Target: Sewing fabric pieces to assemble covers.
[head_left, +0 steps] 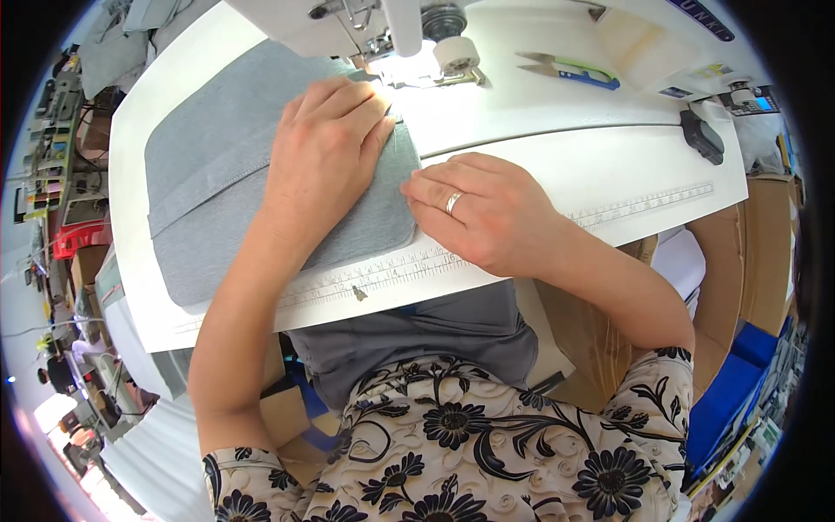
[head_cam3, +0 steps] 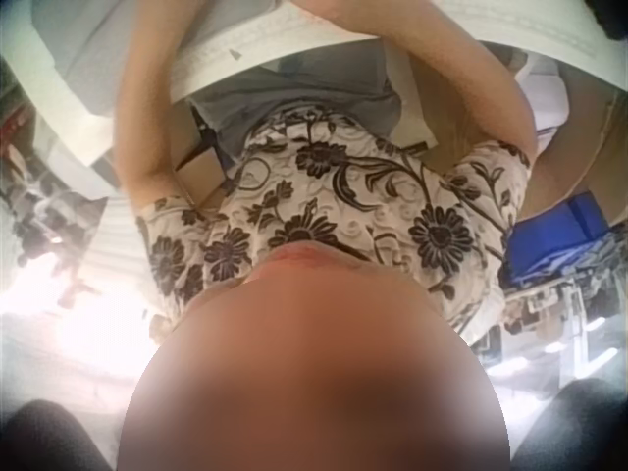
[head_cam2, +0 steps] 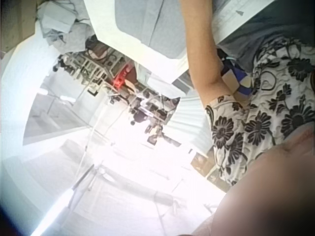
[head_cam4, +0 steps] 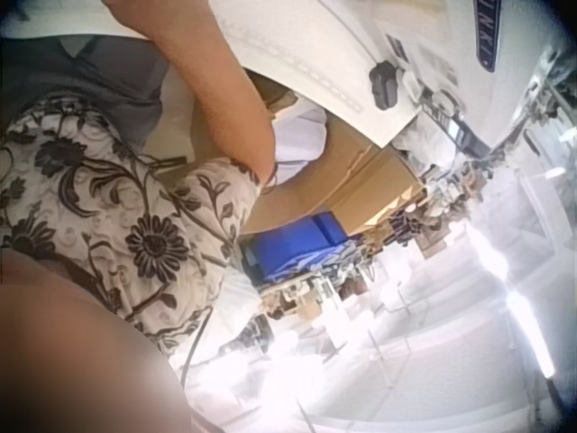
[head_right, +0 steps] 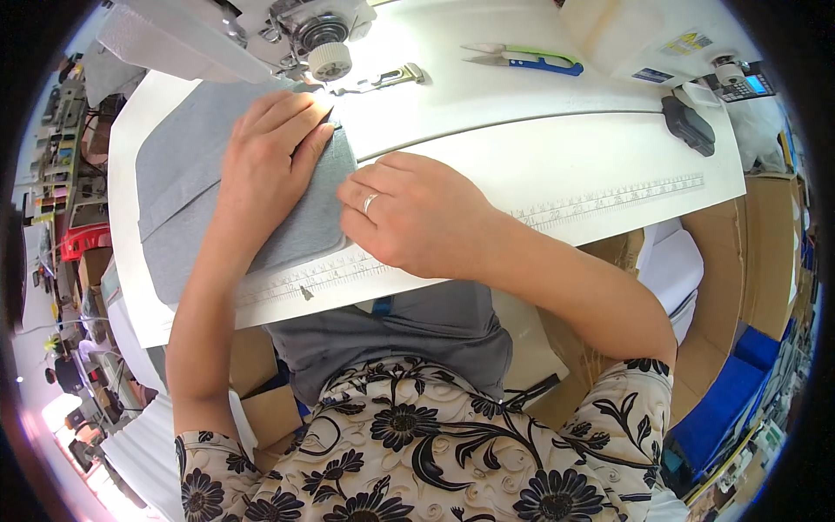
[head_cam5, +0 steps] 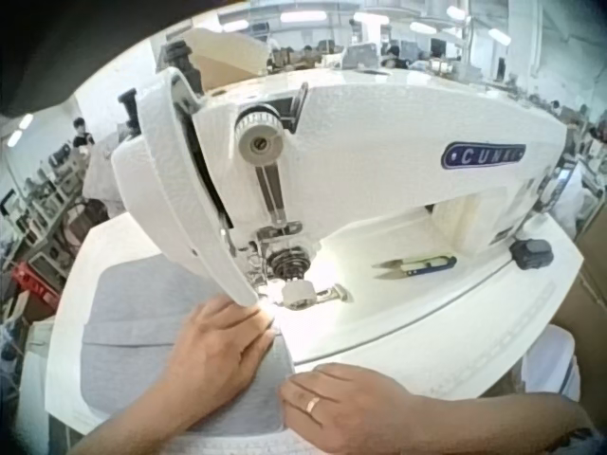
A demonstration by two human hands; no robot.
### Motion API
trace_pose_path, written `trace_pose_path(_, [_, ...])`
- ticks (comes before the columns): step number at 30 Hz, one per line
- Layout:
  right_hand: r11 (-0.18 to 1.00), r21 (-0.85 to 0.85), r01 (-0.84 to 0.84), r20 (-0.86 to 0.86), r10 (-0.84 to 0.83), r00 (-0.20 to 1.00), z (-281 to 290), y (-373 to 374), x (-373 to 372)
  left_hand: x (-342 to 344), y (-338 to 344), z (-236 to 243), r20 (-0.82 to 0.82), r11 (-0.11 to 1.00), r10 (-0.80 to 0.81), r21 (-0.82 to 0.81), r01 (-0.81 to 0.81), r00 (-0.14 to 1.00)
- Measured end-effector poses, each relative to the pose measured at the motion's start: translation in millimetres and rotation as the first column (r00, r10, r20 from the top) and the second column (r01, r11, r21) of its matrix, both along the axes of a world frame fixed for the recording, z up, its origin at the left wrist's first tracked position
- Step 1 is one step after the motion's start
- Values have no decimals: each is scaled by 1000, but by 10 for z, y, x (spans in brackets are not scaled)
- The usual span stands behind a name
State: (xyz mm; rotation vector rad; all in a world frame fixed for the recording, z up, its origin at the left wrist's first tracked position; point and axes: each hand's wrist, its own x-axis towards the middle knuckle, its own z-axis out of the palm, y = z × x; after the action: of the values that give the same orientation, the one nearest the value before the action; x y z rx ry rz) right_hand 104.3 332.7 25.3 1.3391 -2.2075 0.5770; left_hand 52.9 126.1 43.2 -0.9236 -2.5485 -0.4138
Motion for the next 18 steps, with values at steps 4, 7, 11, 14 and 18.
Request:
trace_pose_path(4, [1000, 6, 7, 15, -7, 1000, -12, 5, -38, -25, 20, -6, -29, 1000, 16, 15, -16, 999])
trace_pose_path(7, [1000, 2, 9, 29, -9, 1000, -17, 8, -46, -33, 27, -17, -15, 1000, 11, -8, -11, 1000])
trace_pose_path(11, [1000, 3, 12, 24, -12, 1000, -52, -10, -54, -56, -6, -88, 4, 996, 21, 92, -21, 1000])
trace_pose_path(14, [1000, -18, 21, 5, -21, 1000, -55, -11, -54, -86, -25, -97, 25, 994, 7, 106, -9, 1000])
trace_pose_path(18, [1000, -7, 14, 26, -14, 1000, -25, 0, -92, -165, -48, -113, 63, 988, -9, 155, -1, 998])
